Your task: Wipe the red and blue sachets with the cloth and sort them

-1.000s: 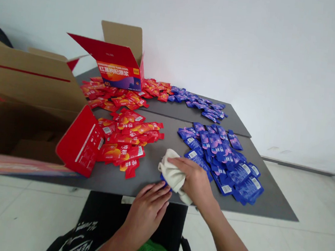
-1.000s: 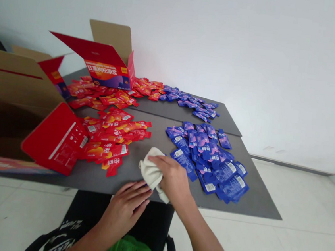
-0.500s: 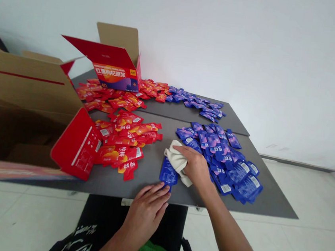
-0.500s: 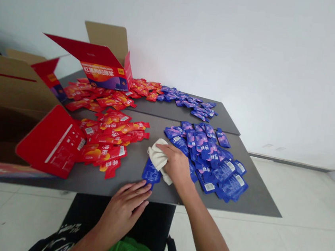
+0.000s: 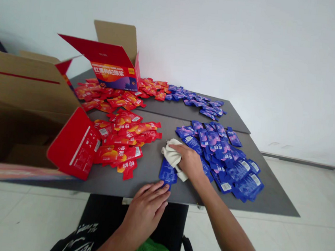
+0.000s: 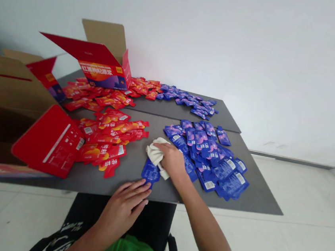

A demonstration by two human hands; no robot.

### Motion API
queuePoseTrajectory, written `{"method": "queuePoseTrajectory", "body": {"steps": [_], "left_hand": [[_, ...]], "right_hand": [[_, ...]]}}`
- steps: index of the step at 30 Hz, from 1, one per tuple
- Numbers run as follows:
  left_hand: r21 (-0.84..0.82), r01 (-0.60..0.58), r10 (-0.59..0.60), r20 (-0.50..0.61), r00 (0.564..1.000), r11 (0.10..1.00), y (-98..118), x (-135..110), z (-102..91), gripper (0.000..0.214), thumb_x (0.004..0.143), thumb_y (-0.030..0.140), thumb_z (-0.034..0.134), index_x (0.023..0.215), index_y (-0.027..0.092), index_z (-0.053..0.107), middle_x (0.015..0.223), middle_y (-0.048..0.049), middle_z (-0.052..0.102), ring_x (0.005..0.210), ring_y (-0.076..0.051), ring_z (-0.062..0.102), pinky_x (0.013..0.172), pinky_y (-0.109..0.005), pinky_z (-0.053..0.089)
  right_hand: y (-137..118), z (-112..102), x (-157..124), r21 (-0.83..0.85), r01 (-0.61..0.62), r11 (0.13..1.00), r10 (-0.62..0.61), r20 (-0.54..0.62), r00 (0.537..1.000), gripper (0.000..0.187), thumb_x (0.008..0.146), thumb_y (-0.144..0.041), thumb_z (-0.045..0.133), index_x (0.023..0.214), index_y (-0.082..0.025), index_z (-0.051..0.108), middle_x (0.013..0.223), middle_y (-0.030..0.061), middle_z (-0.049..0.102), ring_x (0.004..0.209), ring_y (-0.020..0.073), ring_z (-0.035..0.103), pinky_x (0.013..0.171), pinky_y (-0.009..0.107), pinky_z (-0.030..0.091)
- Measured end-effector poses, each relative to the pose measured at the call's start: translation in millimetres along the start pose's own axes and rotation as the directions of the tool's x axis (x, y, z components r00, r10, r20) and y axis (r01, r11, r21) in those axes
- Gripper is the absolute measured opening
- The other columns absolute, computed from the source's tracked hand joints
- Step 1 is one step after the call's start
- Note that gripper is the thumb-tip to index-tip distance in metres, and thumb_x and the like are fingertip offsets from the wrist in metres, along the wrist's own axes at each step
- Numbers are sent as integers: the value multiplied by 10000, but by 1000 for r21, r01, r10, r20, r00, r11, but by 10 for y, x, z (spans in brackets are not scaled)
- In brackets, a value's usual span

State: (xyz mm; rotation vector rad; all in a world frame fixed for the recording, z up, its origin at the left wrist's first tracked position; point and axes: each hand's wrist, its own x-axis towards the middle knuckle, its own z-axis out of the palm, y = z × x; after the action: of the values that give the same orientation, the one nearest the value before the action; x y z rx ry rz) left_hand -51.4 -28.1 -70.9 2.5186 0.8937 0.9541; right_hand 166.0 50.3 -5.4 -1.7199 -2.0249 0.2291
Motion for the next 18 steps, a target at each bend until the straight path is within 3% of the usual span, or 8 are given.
{"method": "queuePoseTrajectory", "body": {"steps": [2, 5, 10, 13, 18], "left_hand": [[0, -1, 1, -13, 1000, 1000, 5, 0, 4, 295, 986, 155, 577, 1226, 231, 731, 1291, -32, 747, 1229, -253, 682, 1014, -470, 539], [-10, 5, -5, -23, 1000, 1000, 17, -4, 9, 290, 988, 154, 565, 1203, 233, 743, 1230, -53, 770, 1192, -251, 696, 1011, -460, 541], [-37, 32, -33, -27, 999, 999, 28, -7, 0, 252, 965, 116, 557, 976, 229, 783, 912, -35, 802, 908, -241, 747, 997, -493, 540], [-38, 27, -27, 0, 1000, 999, 25, 3, -14, 259, 974, 128, 575, 1121, 233, 761, 1100, -32, 801, 1079, -257, 727, 1012, -490, 529], [-19, 12, -12, 7, 1000, 1000, 12, 2, -11, 297, 993, 152, 573, 1242, 226, 716, 1315, -32, 735, 1250, -265, 666, 1035, -480, 515]], "right_hand": [[-51, -94, -33, 14, 1, 1000, 0, -55, 999, 515, 876, -33, 608, 1319, -270, 718, 1334, 62, 740, 1207, 244, 704, 1040, 356, 557], [-258, -158, -347, 92, 67, 993, -58, -105, 993, 509, 895, -70, 628, 1347, -292, 697, 1323, 57, 741, 1196, 225, 701, 1035, 334, 554], [-457, 13, -832, 153, 75, 985, -91, 104, 990, 564, 876, -48, 655, 1353, -347, 688, 1332, 33, 739, 1163, 212, 720, 1005, 304, 571], [-313, 137, -730, 155, 27, 988, -40, 80, 996, 550, 863, -29, 649, 1322, -325, 709, 1343, 36, 733, 1183, 217, 714, 1022, 317, 565], [-41, 118, -194, 60, 12, 998, -14, 22, 1000, 556, 864, -14, 611, 1328, -305, 707, 1351, 31, 731, 1210, 223, 702, 1039, 322, 553]]}}
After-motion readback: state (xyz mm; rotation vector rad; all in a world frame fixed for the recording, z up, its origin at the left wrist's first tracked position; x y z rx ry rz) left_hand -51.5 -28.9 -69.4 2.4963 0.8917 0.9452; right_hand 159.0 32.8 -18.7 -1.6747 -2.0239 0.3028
